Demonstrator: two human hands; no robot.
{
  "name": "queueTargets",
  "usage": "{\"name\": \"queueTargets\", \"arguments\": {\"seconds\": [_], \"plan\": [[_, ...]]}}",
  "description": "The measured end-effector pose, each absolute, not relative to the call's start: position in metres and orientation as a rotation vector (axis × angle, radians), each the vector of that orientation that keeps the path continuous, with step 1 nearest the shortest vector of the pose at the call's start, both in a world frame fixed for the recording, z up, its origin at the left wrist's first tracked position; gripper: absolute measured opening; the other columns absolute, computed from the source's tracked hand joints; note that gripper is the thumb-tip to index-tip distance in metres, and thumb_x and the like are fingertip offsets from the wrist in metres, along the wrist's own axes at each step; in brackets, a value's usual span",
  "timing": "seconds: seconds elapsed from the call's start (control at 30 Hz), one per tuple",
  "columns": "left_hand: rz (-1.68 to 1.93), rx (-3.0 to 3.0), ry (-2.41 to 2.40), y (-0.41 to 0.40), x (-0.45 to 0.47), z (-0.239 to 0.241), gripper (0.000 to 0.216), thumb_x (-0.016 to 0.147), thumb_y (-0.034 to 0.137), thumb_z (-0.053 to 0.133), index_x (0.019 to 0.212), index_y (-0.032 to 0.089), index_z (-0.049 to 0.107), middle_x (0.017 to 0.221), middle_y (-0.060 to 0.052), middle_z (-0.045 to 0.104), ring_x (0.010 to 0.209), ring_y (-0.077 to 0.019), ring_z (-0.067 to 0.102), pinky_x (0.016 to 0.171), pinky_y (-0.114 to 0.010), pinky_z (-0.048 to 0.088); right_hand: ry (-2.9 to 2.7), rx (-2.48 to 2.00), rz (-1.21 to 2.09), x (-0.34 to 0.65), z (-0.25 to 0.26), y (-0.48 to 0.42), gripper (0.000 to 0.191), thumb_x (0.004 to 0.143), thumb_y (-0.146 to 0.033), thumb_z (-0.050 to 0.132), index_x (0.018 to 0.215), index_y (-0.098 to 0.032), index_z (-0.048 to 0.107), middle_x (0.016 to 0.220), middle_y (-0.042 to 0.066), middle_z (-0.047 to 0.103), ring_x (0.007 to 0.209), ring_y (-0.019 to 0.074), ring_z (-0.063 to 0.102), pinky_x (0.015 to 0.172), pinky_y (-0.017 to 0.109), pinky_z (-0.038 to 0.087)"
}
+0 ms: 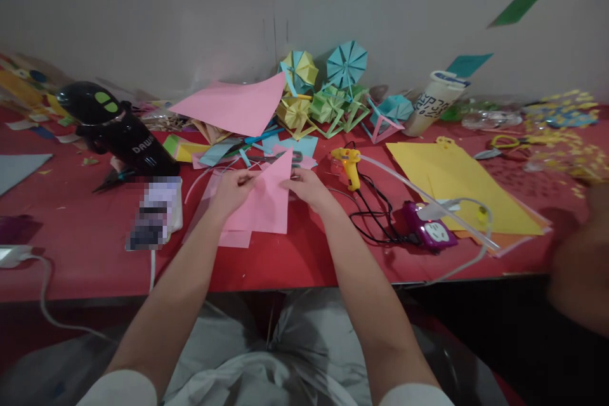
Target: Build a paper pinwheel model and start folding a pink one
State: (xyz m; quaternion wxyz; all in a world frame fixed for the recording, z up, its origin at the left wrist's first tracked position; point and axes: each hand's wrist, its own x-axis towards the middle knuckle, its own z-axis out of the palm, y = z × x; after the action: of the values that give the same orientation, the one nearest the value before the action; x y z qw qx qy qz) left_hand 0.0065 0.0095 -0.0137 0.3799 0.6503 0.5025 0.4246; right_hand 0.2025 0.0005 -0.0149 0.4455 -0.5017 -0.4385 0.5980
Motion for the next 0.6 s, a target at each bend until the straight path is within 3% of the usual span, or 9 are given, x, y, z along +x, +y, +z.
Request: {"name": "queueTargets", "arguments": {"seconds": [0.1,0.17,0.27,0.4,0.6], "plan": [[0.904,1.844,1.194,0.009,0.0,-0.014,0.013,0.077,0.019,0.058,0.069,0.018,0.069,0.07,-0.002,0.067,0.069,-0.0161,0.06,0.066,-0.026,0.044,-1.111,-1.209,1.324,0.203,-0.017,0.001,0.042,0.058,-0.033,0.081,0.094,-0.02,0.064,0.079,0.001,0.07,0.067,0.0152,0.064,0.06,0.028,0.052],[0.769,1.925,1.192,0.009,-0.003,-0.015,0.014,0.078,0.019,0.056,0.072,0.019,0.069,0.075,-0.003,0.069,0.072,-0.0172,0.062,0.067,-0.027,0.045,-1.175,-1.205,1.209,0.204,-0.02,0.002,0.043,0.059,-0.035,0.081,0.096,-0.019,0.065,0.074,0.0,0.068,0.066,0.0137,0.062,0.063,0.028,0.051],[0.67,2.059,1.386,0.009,-0.005,-0.015,0.016,0.08,0.02,0.055,0.078,0.021,0.07,0.084,-0.004,0.072,0.079,-0.0201,0.063,0.073,-0.032,0.045,-1.329,-1.261,1.086,0.207,-0.025,0.006,0.031,0.063,-0.035,0.078,0.086,-0.017,0.069,0.069,0.001,0.067,0.064,0.0142,0.061,0.065,0.03,0.05],[0.58,2.271,1.538,0.005,-0.001,-0.009,0.018,0.084,0.02,0.051,0.081,0.023,0.069,0.088,-0.004,0.073,0.086,-0.0234,0.062,0.079,-0.037,0.042,-1.574,-1.289,0.815,0.208,-0.028,0.007,0.013,0.072,-0.029,0.071,0.08,-0.019,0.072,0.085,0.005,0.073,0.077,0.0183,0.067,0.073,0.032,0.051],[0.521,2.385,1.552,0.001,0.006,-0.005,0.019,0.084,0.012,0.045,0.08,0.021,0.062,0.091,-0.004,0.07,0.091,-0.0234,0.06,0.081,-0.038,0.038,-1.977,-1.511,0.481,0.211,-0.022,0.001,0.016,0.079,-0.021,0.066,0.09,-0.025,0.077,0.09,0.004,0.076,0.089,0.0235,0.066,0.079,0.036,0.048]]}}
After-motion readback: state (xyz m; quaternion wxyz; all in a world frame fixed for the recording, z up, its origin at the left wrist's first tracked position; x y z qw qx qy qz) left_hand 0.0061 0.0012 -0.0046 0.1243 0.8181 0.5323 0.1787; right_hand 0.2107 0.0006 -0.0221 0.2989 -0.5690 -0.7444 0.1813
